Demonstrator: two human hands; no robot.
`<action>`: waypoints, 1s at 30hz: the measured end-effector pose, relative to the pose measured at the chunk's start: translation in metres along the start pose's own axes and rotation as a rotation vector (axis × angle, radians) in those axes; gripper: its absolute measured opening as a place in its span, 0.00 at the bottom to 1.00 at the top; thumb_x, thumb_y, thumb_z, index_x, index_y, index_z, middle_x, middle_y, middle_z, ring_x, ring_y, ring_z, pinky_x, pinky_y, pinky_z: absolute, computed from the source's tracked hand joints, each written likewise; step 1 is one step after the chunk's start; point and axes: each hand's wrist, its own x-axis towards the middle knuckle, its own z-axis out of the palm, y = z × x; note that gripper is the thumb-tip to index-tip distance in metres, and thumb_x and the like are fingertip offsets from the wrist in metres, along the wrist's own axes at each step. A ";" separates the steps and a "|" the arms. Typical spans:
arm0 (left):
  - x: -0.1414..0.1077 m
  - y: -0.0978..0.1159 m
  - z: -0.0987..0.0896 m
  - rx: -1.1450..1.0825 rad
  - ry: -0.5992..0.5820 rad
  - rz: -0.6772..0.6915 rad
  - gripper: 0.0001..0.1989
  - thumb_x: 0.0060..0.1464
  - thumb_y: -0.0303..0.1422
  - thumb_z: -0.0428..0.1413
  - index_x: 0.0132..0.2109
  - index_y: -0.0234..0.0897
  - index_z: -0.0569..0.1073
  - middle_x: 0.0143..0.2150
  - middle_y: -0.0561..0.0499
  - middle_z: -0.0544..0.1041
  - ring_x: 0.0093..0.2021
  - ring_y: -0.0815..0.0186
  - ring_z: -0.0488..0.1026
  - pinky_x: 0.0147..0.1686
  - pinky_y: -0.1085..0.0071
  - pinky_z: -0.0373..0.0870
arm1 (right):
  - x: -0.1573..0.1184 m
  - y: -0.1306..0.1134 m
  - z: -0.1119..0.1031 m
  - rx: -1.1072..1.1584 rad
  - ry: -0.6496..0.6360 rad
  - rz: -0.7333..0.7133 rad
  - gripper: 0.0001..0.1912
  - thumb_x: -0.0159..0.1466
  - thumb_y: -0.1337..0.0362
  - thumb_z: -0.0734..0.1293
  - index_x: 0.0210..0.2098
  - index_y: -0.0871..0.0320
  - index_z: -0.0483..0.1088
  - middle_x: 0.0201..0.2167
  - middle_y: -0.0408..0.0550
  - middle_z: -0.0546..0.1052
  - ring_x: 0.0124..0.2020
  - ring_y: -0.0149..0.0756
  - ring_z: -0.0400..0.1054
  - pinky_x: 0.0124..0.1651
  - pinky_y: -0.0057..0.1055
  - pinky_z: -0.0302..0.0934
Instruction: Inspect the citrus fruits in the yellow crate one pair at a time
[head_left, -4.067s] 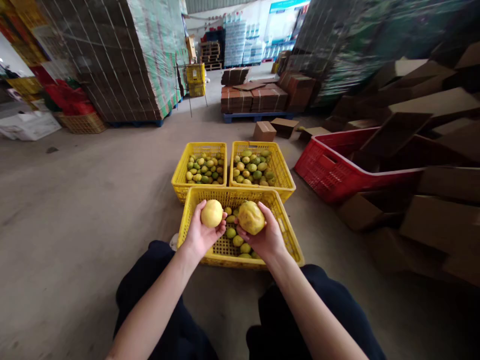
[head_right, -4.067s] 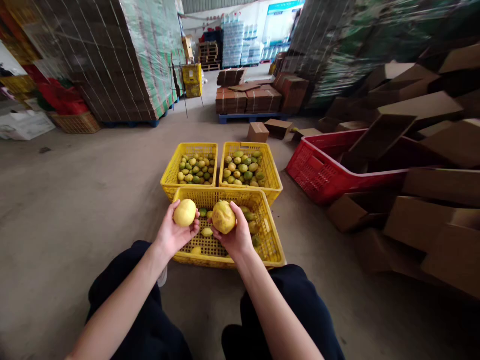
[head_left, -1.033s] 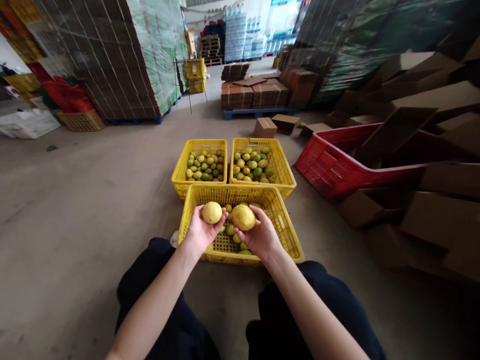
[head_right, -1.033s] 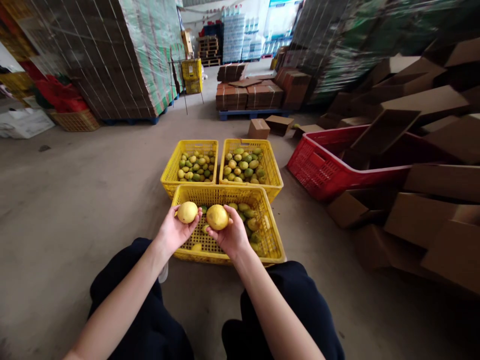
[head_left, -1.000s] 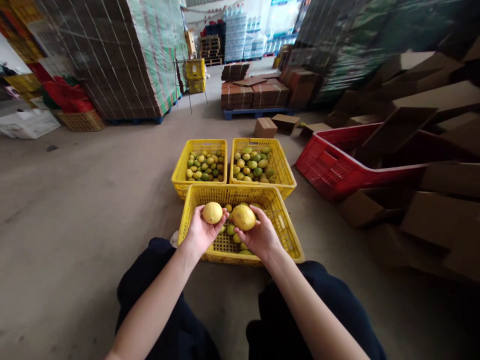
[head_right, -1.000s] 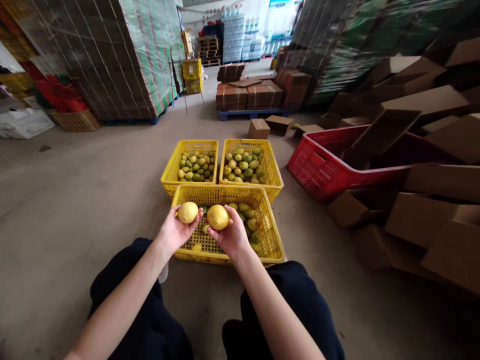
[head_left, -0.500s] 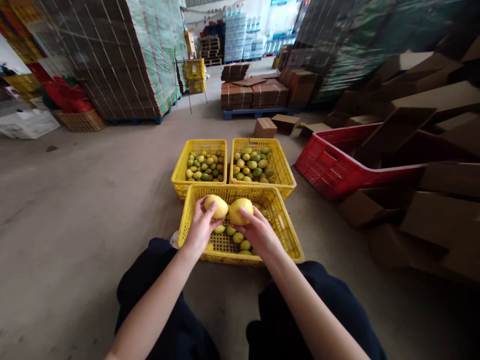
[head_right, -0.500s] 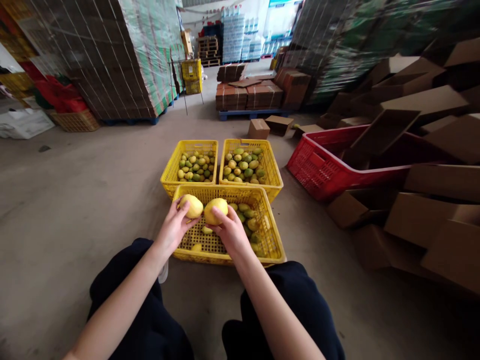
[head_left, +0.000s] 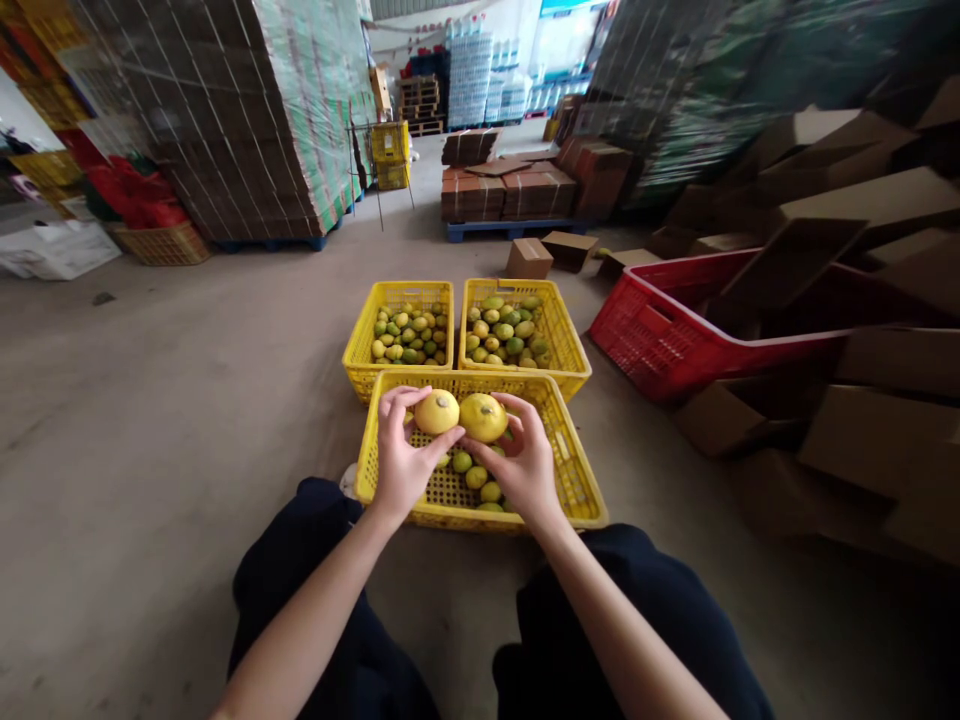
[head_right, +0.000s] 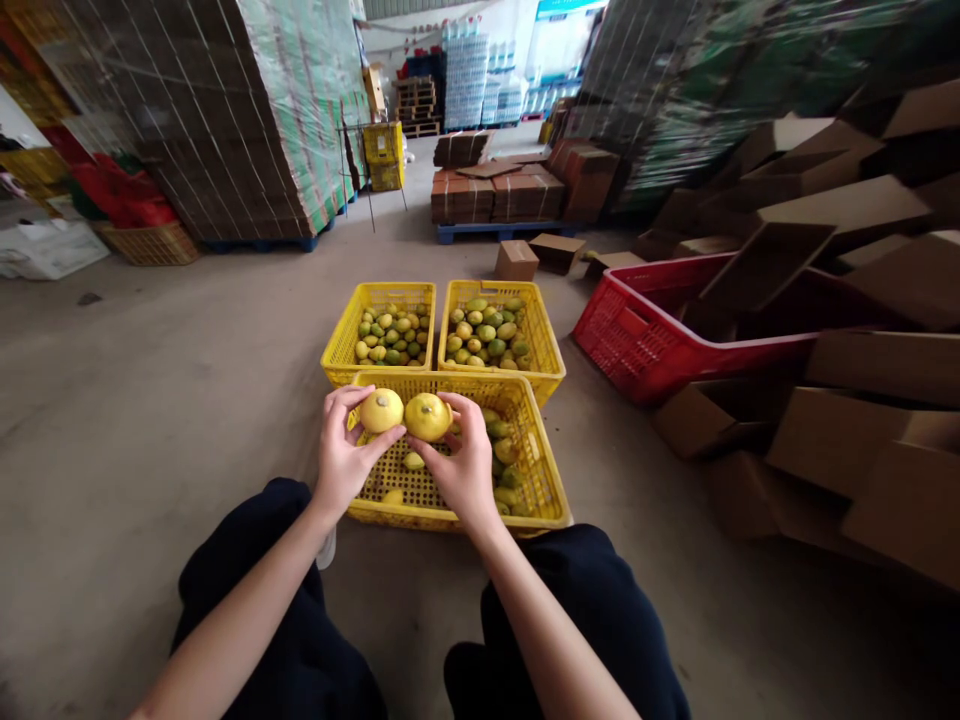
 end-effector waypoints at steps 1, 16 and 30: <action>0.002 -0.002 -0.002 0.024 -0.021 0.001 0.24 0.38 0.31 0.69 0.46 0.41 0.74 0.52 0.47 0.66 0.55 0.58 0.66 0.47 0.68 0.71 | 0.002 0.000 -0.002 0.029 -0.032 0.012 0.31 0.46 0.60 0.78 0.48 0.51 0.68 0.51 0.50 0.70 0.50 0.44 0.68 0.49 0.41 0.69; 0.017 -0.006 -0.010 -0.489 -0.134 -0.497 0.18 0.47 0.36 0.64 0.46 0.36 0.77 0.50 0.44 0.76 0.51 0.58 0.72 0.44 0.70 0.72 | 0.009 -0.015 -0.020 0.360 -0.159 0.378 0.24 0.53 0.55 0.73 0.49 0.50 0.72 0.50 0.46 0.76 0.51 0.45 0.71 0.52 0.44 0.67; 0.012 -0.007 0.000 -0.610 -0.151 -0.658 0.18 0.56 0.41 0.55 0.45 0.31 0.76 0.46 0.42 0.78 0.53 0.58 0.72 0.53 0.67 0.66 | -0.002 -0.011 -0.007 0.263 -0.277 0.456 0.25 0.53 0.52 0.72 0.46 0.54 0.65 0.31 0.42 0.75 0.23 0.32 0.70 0.21 0.29 0.68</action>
